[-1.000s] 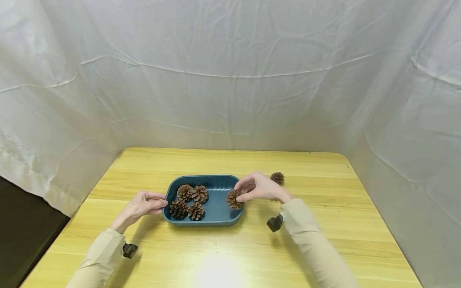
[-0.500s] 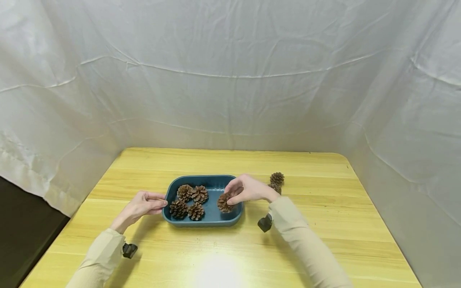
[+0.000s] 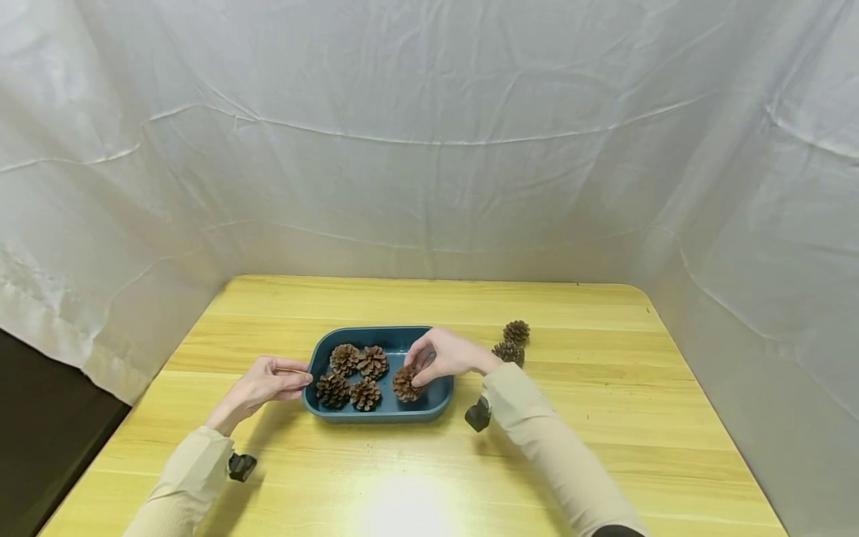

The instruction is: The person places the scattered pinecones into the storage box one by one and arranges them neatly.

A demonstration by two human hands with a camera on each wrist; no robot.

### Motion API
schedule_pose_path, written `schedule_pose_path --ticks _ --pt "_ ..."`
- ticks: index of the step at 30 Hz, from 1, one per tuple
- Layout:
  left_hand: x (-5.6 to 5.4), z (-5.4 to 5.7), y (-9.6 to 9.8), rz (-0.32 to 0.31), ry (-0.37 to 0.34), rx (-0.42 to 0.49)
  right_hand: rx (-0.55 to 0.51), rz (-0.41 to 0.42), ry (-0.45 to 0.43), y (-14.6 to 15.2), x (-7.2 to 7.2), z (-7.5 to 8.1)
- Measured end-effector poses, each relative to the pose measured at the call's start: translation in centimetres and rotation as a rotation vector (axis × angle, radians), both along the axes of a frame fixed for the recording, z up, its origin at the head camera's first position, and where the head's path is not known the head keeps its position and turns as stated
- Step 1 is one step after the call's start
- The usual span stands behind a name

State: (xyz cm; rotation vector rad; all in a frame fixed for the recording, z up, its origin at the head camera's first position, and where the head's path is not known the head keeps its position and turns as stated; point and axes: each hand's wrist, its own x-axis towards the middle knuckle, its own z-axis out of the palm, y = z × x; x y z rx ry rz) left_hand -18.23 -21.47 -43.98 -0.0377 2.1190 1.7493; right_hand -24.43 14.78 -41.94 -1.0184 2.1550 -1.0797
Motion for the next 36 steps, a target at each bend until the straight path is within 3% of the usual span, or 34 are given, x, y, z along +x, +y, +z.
schedule_pose_path --ticks 8,17,36 --pt "0.0 -0.1 0.0 -0.003 0.0 0.006 0.031 0.012 -0.02 -1.2 -0.3 -0.8" --pt "0.0 -0.1 0.0 -0.002 0.0 0.01 0.095 0.019 0.032 -2.3 -0.2 -0.9" --pt "0.0 0.0 0.0 -0.001 0.0 0.0 0.148 0.003 -0.015 -3.2 -0.3 -1.4"
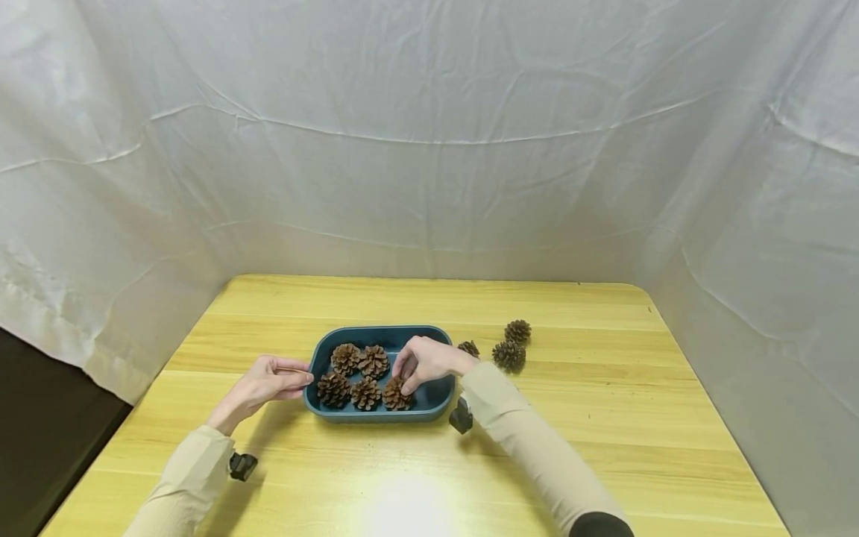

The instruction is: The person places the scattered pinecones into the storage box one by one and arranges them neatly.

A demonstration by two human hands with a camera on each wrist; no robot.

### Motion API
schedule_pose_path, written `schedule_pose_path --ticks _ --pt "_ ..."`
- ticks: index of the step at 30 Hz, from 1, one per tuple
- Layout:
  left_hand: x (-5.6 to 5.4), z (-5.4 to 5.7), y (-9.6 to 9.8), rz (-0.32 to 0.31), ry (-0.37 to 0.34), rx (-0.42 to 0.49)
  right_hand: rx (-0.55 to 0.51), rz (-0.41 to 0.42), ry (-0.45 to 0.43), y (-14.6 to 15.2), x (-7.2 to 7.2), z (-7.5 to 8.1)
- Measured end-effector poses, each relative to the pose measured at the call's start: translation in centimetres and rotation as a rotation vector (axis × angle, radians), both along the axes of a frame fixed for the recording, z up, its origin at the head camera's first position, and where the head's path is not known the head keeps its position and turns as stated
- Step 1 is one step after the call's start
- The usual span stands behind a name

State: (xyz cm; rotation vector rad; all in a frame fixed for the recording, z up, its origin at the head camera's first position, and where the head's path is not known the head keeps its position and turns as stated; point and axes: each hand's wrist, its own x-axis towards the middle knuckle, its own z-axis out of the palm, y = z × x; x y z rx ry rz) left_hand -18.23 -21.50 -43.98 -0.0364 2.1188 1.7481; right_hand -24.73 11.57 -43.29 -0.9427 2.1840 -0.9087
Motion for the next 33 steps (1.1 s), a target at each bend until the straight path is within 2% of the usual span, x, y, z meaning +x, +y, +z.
schedule_pose_path --ticks 27,30,33 --pt "0.1 0.1 0.1 -0.002 0.002 -0.001 -0.046 -0.031 -0.048 0.0 0.0 -0.1" --pt "0.1 0.1 0.0 -0.007 0.005 0.001 -0.095 -0.029 -0.057 0.4 0.0 -0.1" --pt "0.2 0.2 0.0 -0.01 0.005 0.005 -0.189 -0.051 -0.061 1.2 0.0 -0.1"
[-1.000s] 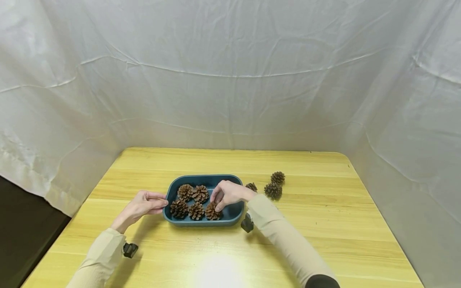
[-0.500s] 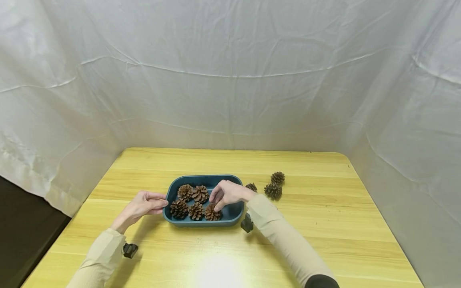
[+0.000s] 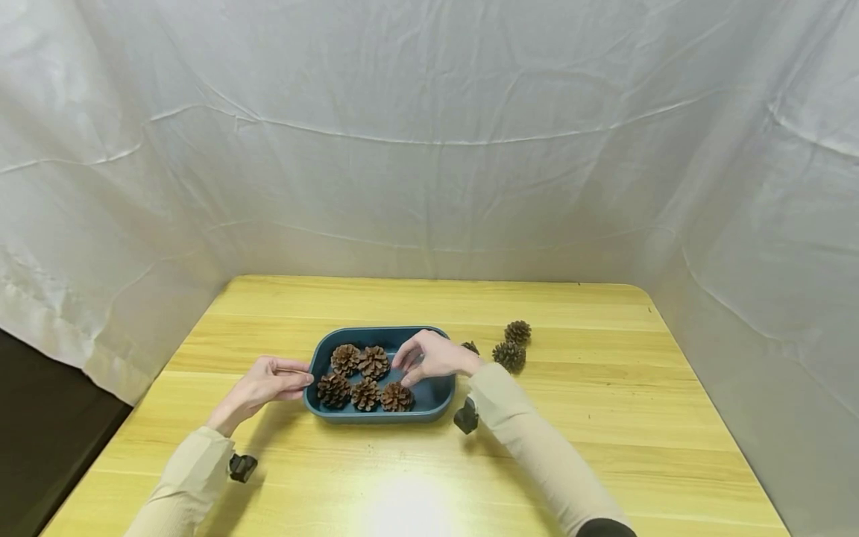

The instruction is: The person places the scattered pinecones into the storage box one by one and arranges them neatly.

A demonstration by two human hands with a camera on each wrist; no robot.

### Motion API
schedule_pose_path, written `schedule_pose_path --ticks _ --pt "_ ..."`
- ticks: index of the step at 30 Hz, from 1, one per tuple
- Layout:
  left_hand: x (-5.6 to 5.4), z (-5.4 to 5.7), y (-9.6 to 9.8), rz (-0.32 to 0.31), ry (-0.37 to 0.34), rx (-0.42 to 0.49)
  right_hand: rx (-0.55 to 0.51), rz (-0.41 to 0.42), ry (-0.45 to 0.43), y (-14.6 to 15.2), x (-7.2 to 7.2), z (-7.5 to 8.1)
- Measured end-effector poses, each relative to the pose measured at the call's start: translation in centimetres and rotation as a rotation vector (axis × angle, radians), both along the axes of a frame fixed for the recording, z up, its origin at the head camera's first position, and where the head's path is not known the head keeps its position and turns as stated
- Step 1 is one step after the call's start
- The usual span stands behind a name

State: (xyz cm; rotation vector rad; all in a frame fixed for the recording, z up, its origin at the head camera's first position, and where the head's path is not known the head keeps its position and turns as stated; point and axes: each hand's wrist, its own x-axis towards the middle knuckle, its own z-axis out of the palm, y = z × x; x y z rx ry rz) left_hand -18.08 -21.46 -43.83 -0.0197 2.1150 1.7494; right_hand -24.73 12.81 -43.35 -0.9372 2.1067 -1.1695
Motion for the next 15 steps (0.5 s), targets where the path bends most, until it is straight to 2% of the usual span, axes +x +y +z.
schedule_pose_path --ticks 3,6,10,15 --pt "0.1 0.0 0.0 0.0 -0.002 0.004 -0.098 -0.072 0.024 1.3 0.2 0.0" --pt "0.0 -0.1 0.1 0.003 -0.003 0.01 -0.172 -0.202 0.05 3.2 0.5 0.0" --pt "0.0 -0.1 0.2 0.002 -0.002 0.016 -0.27 -0.438 0.066 6.4 0.8 -0.5" --pt "0.0 -0.2 0.3 0.003 -0.004 0.017 -0.374 -0.737 0.188 10.9 0.8 -2.0"
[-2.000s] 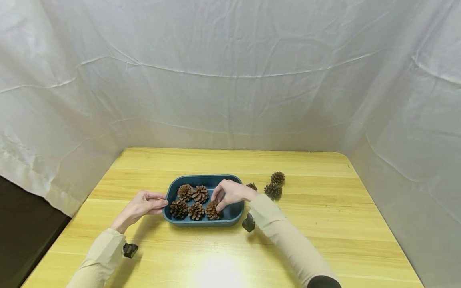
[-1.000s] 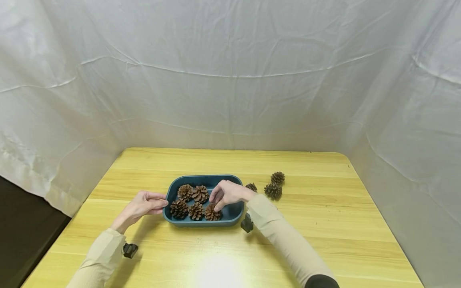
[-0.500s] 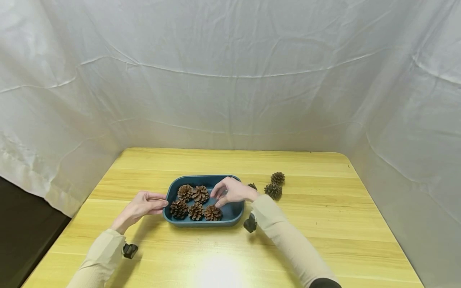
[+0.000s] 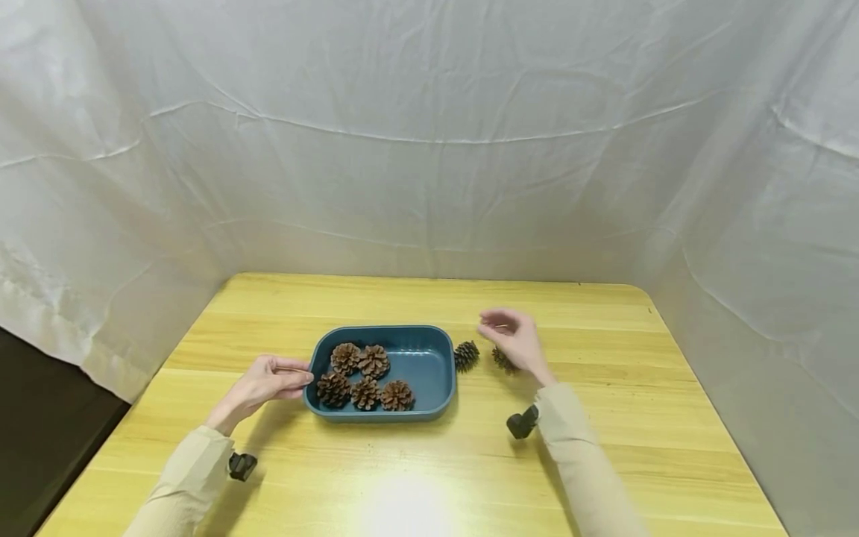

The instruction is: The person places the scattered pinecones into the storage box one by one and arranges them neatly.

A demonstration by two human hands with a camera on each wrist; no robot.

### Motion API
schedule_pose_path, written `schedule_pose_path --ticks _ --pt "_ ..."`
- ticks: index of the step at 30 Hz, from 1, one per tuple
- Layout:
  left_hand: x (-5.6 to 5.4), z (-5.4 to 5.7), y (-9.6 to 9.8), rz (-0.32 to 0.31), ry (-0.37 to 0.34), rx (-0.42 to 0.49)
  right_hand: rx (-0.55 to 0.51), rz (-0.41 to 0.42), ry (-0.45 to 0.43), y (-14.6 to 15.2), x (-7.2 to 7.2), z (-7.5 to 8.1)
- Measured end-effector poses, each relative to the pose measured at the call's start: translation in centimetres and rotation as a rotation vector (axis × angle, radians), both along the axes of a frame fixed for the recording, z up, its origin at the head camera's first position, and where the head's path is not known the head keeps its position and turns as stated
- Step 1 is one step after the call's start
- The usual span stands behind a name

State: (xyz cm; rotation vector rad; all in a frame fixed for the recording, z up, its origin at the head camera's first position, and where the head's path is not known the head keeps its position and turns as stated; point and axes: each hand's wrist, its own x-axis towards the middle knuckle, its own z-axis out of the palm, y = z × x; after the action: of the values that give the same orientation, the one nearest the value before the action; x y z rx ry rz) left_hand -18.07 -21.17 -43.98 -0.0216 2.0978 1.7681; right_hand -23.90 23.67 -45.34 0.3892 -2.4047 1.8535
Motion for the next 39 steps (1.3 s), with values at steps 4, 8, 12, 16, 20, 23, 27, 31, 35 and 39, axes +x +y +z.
schedule_pose_path --ticks 4,8,12,16,20,23,27,31,35,39 --pt "0.0 0.1 0.0 0.006 0.001 -0.003 -0.04 -0.21 0.021 2.8 -0.2 -1.3" --pt "0.0 0.1 0.1 -0.001 0.0 0.002 -0.057 -0.358 -0.012 4.3 -0.4 -2.0" --pt "0.0 0.1 0.1 -0.005 0.001 0.006 -0.017 -0.413 -0.044 4.8 -0.7 -2.5" --pt "0.1 0.1 0.1 0.002 0.001 0.007 0.053 -0.405 -0.102 5.1 -1.0 -2.7" --pt "0.0 0.0 0.1 0.004 -0.001 0.008 0.137 -0.368 -0.149 5.3 -1.3 -3.0" --pt "0.0 0.0 0.1 0.003 -0.002 0.009 0.183 -0.348 -0.175 5.3 -1.5 -3.1" --pt "0.0 0.0 0.0 0.005 -0.002 0.011 0.22 -0.331 -0.207 5.2 -1.8 -3.1" --pt "0.1 0.0 0.0 0.005 -0.003 0.011 0.259 -0.326 -0.22 5.1 -1.9 -3.1" --pt "0.1 0.0 0.0 0.009 -0.005 0.005 0.283 -0.326 -0.223 5.1 -1.9 -3.1" --pt "0.1 0.1 0.1 0.009 -0.005 0.002 0.284 -0.329 -0.243 5.0 -2.0 -3.1"
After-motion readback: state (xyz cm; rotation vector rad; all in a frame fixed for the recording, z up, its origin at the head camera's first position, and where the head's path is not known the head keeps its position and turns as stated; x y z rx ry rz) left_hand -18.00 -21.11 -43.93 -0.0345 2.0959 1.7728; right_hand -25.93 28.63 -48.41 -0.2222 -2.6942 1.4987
